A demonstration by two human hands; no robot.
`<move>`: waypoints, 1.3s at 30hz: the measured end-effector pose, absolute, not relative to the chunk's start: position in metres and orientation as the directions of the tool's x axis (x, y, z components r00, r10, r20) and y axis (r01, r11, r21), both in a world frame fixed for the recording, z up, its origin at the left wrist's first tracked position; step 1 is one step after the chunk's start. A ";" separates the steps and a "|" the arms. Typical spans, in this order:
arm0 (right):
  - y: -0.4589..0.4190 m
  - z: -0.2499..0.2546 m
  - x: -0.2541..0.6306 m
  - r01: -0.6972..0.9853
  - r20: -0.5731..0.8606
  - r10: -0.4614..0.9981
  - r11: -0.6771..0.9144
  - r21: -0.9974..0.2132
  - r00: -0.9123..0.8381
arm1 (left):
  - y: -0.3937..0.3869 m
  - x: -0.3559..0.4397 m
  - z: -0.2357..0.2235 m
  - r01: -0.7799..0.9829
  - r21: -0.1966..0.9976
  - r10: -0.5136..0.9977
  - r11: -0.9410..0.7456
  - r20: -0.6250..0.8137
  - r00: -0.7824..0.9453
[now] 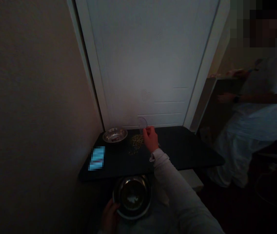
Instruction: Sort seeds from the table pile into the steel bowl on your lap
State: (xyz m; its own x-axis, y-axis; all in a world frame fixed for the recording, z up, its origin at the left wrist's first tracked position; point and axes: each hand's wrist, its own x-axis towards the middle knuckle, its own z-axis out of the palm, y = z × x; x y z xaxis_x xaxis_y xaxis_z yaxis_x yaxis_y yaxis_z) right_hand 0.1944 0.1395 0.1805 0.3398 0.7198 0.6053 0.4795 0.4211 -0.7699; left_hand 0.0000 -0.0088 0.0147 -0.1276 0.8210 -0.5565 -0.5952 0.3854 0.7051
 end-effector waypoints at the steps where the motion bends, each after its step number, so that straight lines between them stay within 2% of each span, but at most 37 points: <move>1: 0.137 0.172 0.197 0.499 0.595 0.738 0.402 -0.768 0.320 | -0.009 0.000 0.015 -0.593 0.711 0.827 0.378 -0.548 -0.129; 7: 0.128 0.104 0.202 0.515 0.404 0.867 0.213 -0.830 0.293 | -0.010 -0.001 0.012 -0.565 0.734 0.829 0.377 -0.540 -0.149; 11: 0.126 0.082 0.197 0.512 0.358 0.919 0.229 -0.828 0.167 | -0.009 0.001 0.012 -0.563 0.735 0.820 0.378 -0.548 -0.165; 17: 0.127 0.081 0.196 0.526 0.360 0.927 0.257 -0.811 0.102 | -0.006 0.002 0.006 -0.554 0.746 0.825 0.370 -0.538 -0.174; 27: 0.145 0.075 0.171 0.589 0.354 0.914 0.177 -0.789 0.199 | -0.007 0.002 0.006 -0.545 0.761 0.850 0.352 -0.503 -0.154; 32: 0.144 0.075 0.177 0.566 0.334 0.898 0.123 -0.816 0.286 | -0.007 0.001 0.003 -0.541 0.762 0.845 0.356 -0.510 -0.161; 39: 0.145 0.070 0.178 0.582 0.307 0.910 0.093 -0.808 0.280 | -0.005 0.003 0.004 -0.554 0.757 0.842 0.347 -0.512 -0.172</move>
State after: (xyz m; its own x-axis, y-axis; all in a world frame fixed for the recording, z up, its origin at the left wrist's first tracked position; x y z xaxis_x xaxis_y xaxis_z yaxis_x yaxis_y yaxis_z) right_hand 0.1776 0.1453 0.0704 0.2796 0.9099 0.3066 0.5824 0.0931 -0.8076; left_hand 0.0026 -0.0055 0.0041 -0.1721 0.8416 -0.5119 -0.5541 0.3469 0.7567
